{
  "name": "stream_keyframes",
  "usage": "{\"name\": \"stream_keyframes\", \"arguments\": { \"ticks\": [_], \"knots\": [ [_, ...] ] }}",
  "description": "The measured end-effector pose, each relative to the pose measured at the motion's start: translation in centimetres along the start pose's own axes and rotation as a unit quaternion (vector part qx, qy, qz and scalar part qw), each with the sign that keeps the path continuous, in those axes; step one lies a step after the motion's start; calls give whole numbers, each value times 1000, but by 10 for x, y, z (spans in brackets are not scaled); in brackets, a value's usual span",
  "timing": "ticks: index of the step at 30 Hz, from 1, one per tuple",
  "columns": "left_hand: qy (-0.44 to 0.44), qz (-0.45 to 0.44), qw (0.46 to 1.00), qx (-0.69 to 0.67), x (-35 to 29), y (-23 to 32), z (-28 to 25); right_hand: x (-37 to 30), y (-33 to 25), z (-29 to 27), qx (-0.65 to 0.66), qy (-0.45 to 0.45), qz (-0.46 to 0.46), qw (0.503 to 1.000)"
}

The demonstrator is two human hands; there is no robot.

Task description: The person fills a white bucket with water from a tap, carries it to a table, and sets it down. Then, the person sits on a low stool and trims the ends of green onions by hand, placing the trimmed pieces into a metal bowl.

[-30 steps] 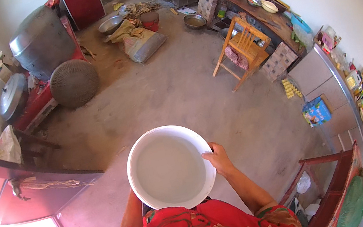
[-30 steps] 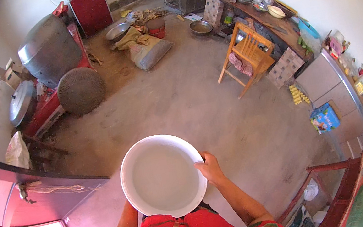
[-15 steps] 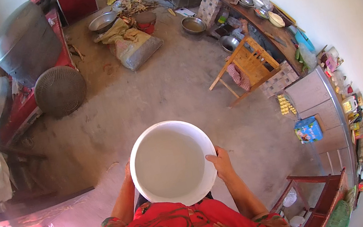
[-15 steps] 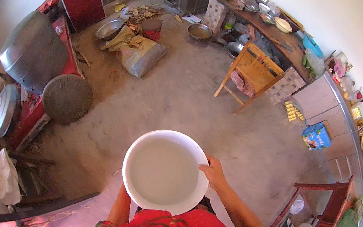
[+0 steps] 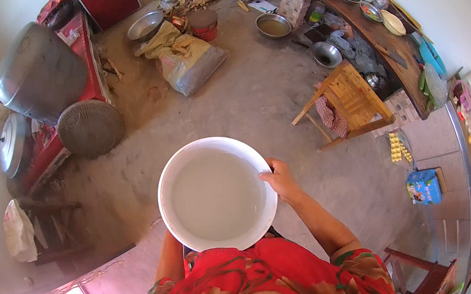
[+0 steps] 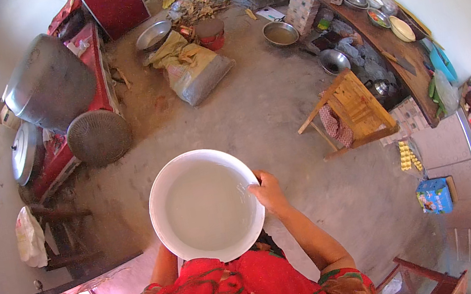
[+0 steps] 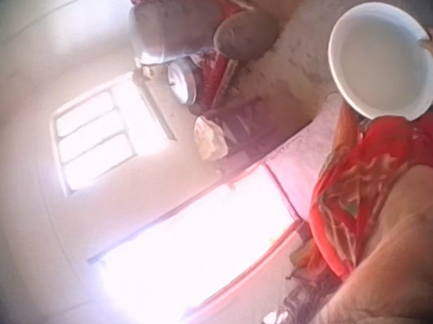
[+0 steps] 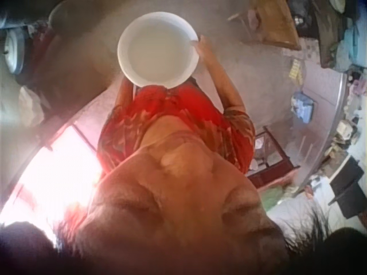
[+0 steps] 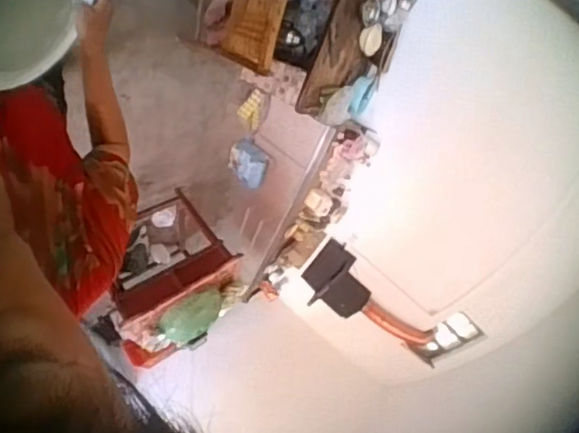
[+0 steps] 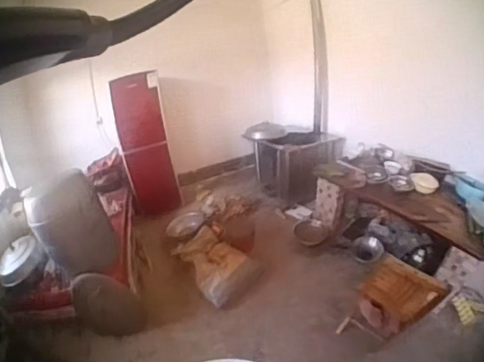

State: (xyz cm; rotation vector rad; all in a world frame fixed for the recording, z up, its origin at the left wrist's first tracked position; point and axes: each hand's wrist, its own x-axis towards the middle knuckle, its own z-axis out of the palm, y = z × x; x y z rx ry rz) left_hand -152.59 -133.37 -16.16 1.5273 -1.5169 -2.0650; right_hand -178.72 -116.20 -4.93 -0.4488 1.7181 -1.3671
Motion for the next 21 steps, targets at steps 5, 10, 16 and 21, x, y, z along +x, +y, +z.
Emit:
{"name": "stream_keyframes", "arguments": {
  "ticks": [5, 10, 16, 21],
  "knots": [
    [-16, -8, 999, -31, 70, 26, 25, 49, -37, -26, 11, 19, 10, 1000],
    [-73, -11, 997, -27, 148, 63, 56, 94, -37, -64, 42, 87, 29, 995],
    [-105, -11, 994, 5, 220, 130, 83, 163, -61, -88, 76, 110, 39, 990],
    [-100, -14, 995, 28, 268, 185, 110, 242, -86, -116, 75, 102, 16, 992]
  ]
}}
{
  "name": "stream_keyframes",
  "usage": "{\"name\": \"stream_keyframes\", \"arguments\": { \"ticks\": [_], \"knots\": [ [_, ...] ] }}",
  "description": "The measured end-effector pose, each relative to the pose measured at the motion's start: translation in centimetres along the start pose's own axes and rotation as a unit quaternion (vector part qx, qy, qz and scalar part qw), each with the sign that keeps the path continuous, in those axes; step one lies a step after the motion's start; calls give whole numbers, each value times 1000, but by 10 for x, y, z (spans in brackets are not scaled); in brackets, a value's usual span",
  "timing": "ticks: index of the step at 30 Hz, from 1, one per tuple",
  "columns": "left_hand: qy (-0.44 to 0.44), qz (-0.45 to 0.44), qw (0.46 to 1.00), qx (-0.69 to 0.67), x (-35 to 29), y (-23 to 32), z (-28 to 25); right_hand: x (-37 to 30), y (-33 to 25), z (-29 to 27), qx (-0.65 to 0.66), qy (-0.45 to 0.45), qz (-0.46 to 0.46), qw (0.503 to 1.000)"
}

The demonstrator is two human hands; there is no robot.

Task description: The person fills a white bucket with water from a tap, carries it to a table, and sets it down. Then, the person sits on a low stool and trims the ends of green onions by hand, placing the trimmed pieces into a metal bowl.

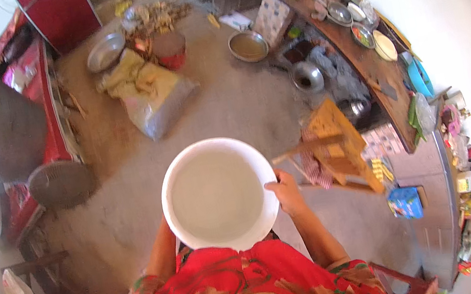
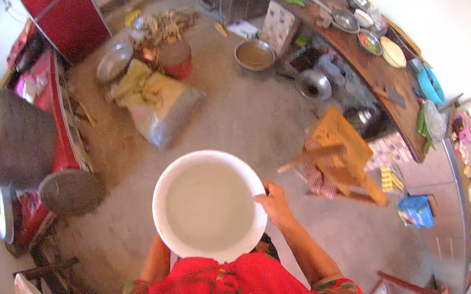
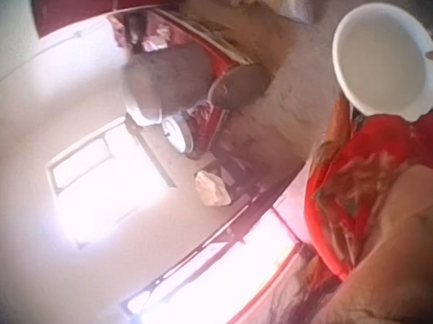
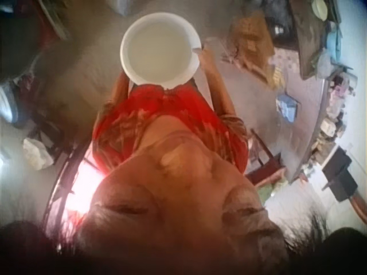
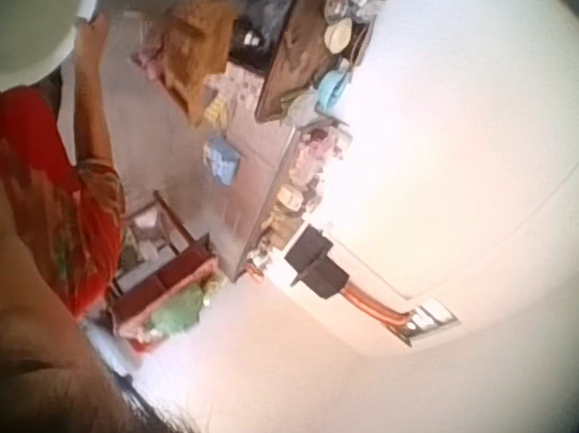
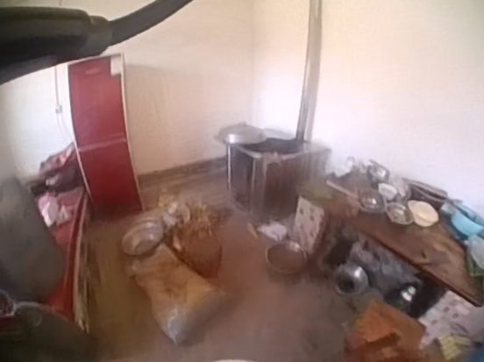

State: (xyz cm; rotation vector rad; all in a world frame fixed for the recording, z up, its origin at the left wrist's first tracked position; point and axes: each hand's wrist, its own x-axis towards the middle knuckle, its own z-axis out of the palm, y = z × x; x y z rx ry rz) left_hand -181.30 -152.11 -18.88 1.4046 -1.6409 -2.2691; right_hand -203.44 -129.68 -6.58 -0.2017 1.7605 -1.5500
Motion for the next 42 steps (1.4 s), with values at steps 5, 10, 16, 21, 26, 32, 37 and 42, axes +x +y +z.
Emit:
{"name": "stream_keyframes", "arguments": {
  "ticks": [5, 10, 16, 21, 26, 32, 37, 42],
  "knots": [
    [26, -5, 1000, -5, 39, 52, 27, 82, -55, -2, -24, -59, -18, 998],
    [44, -4, 999, -29, 92, 96, 42, 161, -102, -15, -75, -95, -16, 993],
    [41, -7, 998, -55, 174, 131, 41, 234, -131, -17, -22, -58, -6, 998],
    [-8, 2, 999, -44, 253, 189, 50, 288, -140, -43, 19, -14, 33, 999],
    [-13, 10, 1000, -21, 309, 252, 55, 346, -178, -41, 24, -11, 32, 999],
    [19, 21, 1000, -12, 359, 321, 80, 444, -228, -56, -10, -71, -35, 997],
    [43, 27, 998, -23, 392, 377, 109, 516, -273, -71, -40, -94, -44, 994],
    [35, 25, 998, -40, 451, 421, 134, 581, -306, -84, -40, -99, -48, 993]
  ]
}}
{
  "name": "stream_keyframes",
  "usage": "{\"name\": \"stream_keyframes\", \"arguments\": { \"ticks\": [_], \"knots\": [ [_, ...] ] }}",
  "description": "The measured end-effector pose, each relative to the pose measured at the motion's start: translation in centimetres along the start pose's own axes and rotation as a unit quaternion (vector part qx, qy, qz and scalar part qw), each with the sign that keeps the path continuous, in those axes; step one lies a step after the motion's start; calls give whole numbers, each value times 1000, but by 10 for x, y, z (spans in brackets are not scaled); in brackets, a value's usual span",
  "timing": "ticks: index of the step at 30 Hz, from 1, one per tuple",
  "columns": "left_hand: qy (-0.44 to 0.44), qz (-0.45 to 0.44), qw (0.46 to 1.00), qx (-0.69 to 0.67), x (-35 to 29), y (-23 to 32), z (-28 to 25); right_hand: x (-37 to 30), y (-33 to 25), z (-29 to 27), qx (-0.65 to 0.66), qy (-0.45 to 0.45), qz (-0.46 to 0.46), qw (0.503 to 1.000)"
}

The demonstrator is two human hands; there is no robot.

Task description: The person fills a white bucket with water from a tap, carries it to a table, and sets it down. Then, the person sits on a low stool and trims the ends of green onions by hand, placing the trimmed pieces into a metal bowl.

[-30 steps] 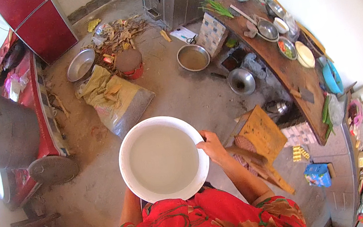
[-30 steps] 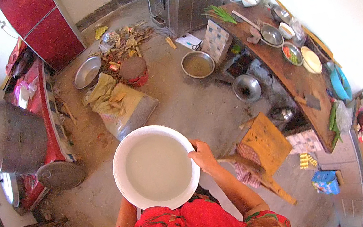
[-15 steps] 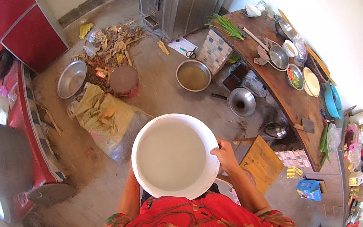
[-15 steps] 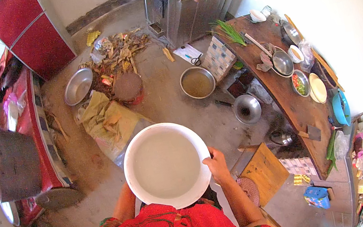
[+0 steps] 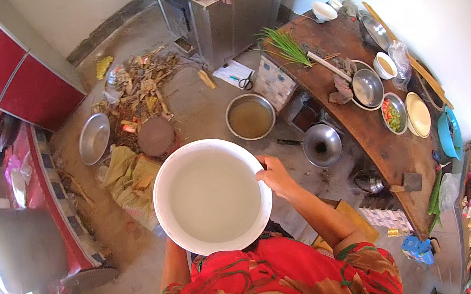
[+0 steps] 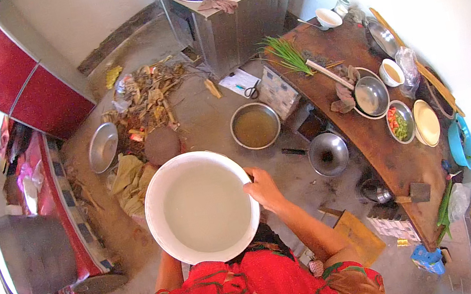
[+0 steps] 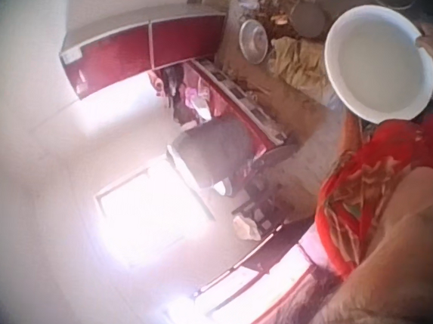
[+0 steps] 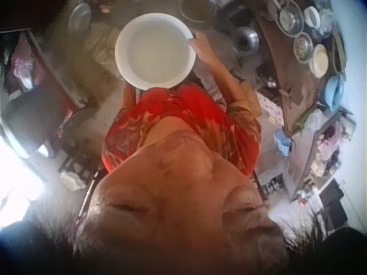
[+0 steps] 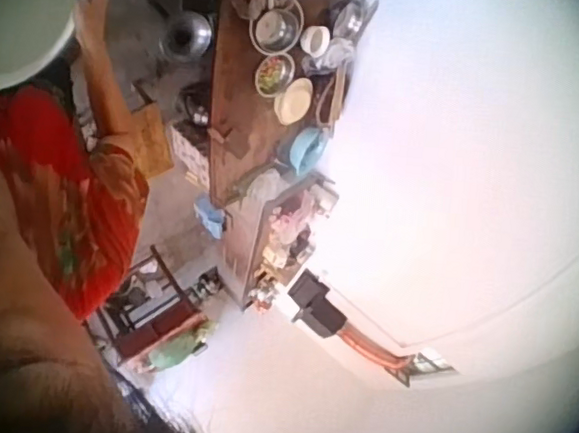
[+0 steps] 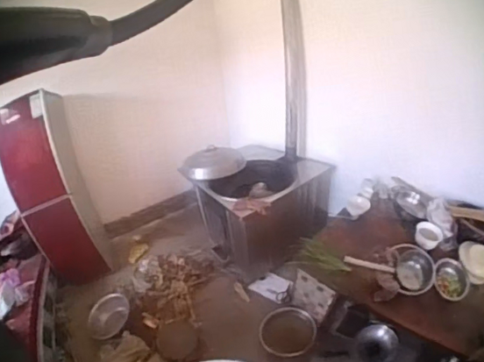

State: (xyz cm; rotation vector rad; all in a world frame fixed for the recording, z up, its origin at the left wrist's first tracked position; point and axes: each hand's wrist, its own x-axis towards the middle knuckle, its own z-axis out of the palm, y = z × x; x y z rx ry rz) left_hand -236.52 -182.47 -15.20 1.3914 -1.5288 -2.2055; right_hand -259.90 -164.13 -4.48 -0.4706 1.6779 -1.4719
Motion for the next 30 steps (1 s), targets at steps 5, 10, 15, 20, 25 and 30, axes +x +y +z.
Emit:
{"name": "stream_keyframes", "arguments": {
  "ticks": [5, 10, 15, 20, 25, 30],
  "knots": [
    [-31, -7, 999, -21, 64, 19, 20, 42, -26, -25, 4, 54, 10, 999],
    [-93, -8, 996, -10, 137, 62, 45, 79, -44, -49, -4, 114, 43, 993],
    [-129, 16, 991, 8, 187, 121, 76, 128, -90, -73, 24, 128, 30, 991],
    [-123, 55, 991, 10, 228, 185, 105, 178, -137, -115, 37, 113, -2, 993],
    [-119, 90, 989, 2, 252, 241, 151, 216, -169, -174, 69, 78, -44, 994],
    [-135, 122, 983, -7, 280, 287, 200, 238, -224, -241, 104, 67, -46, 991]
  ]
}}
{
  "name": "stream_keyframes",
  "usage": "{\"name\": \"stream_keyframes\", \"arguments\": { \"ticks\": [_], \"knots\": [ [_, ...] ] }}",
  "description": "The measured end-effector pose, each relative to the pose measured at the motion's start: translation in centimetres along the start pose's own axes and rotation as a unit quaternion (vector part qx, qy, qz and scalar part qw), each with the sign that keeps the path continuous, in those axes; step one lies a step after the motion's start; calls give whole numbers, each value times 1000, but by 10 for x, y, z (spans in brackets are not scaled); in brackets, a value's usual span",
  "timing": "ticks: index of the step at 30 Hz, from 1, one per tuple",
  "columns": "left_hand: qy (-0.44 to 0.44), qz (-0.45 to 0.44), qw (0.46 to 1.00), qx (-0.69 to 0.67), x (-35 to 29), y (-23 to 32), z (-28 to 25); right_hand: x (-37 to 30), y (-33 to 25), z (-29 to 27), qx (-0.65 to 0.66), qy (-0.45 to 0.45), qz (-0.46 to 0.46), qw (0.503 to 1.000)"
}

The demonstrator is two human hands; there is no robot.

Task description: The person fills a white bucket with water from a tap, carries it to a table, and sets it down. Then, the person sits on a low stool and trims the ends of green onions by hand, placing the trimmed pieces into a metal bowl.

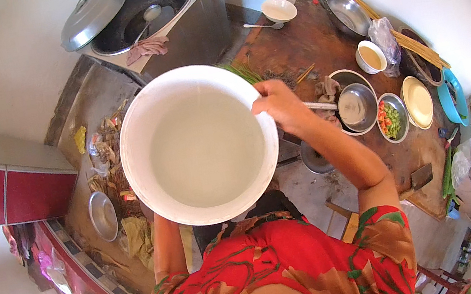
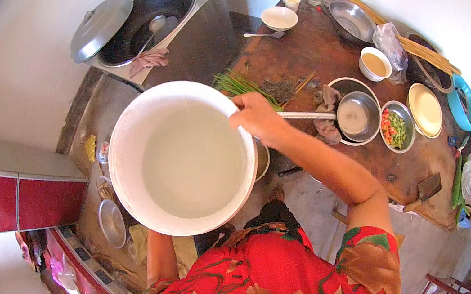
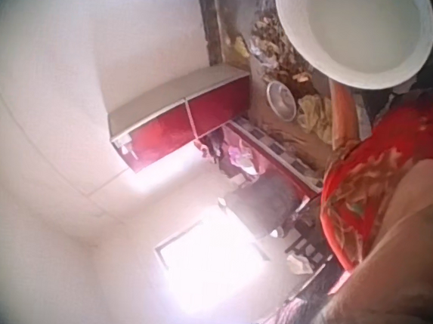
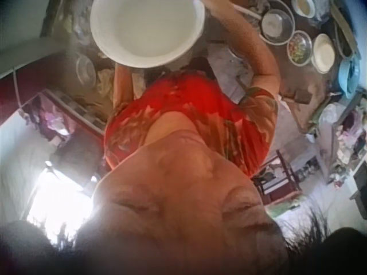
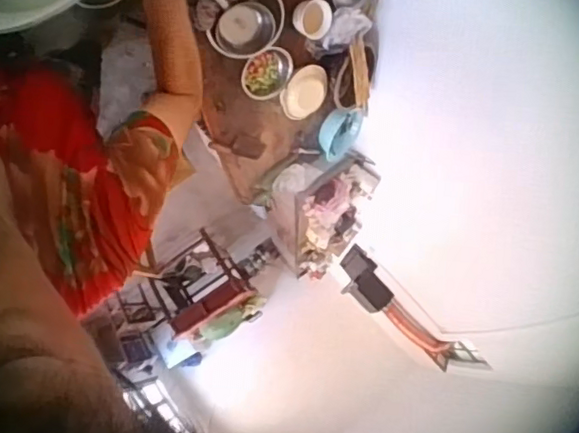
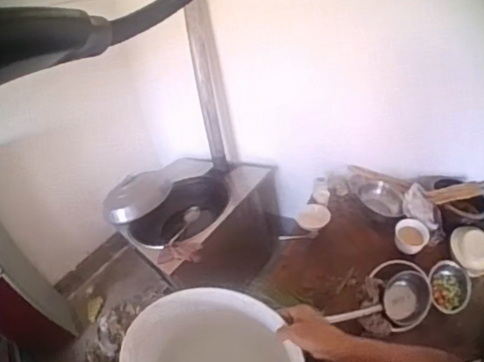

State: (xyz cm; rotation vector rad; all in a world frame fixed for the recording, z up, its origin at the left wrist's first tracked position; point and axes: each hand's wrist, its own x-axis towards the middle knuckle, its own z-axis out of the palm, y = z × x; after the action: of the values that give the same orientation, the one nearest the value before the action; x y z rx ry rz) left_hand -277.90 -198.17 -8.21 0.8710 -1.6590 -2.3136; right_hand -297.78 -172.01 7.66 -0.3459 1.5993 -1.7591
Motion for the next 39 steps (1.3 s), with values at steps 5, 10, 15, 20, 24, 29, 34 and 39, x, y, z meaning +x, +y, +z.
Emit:
{"name": "stream_keyframes", "arguments": {
  "ticks": [5, 10, 15, 20, 24, 29, 34, 39],
  "knots": [
    [-55, 29, 997, -37, 70, 12, 34, 23, -43, -50, 14, 73, 9, 997],
    [-133, 66, 985, -87, 150, 12, 70, 44, -49, -78, 44, 154, -1, 987],
    [-159, -59, 984, -61, 217, 33, 97, 78, -46, -120, 18, 231, 4, 973],
    [-135, -182, 973, -36, 262, 49, 118, 120, -35, -156, 42, 281, 15, 959],
    [-152, -169, 972, -54, 279, 60, 151, 135, -19, -188, 72, 323, 38, 943],
    [-211, -234, 949, -13, 308, 64, 172, 153, -3, -223, 111, 347, 53, 930],
    [-253, -261, 932, -14, 345, 41, 185, 165, 18, -257, 116, 365, 96, 919],
    [-266, -227, 937, -15, 343, 43, 209, 165, 15, -266, 153, 363, 74, 916]
  ]
}}
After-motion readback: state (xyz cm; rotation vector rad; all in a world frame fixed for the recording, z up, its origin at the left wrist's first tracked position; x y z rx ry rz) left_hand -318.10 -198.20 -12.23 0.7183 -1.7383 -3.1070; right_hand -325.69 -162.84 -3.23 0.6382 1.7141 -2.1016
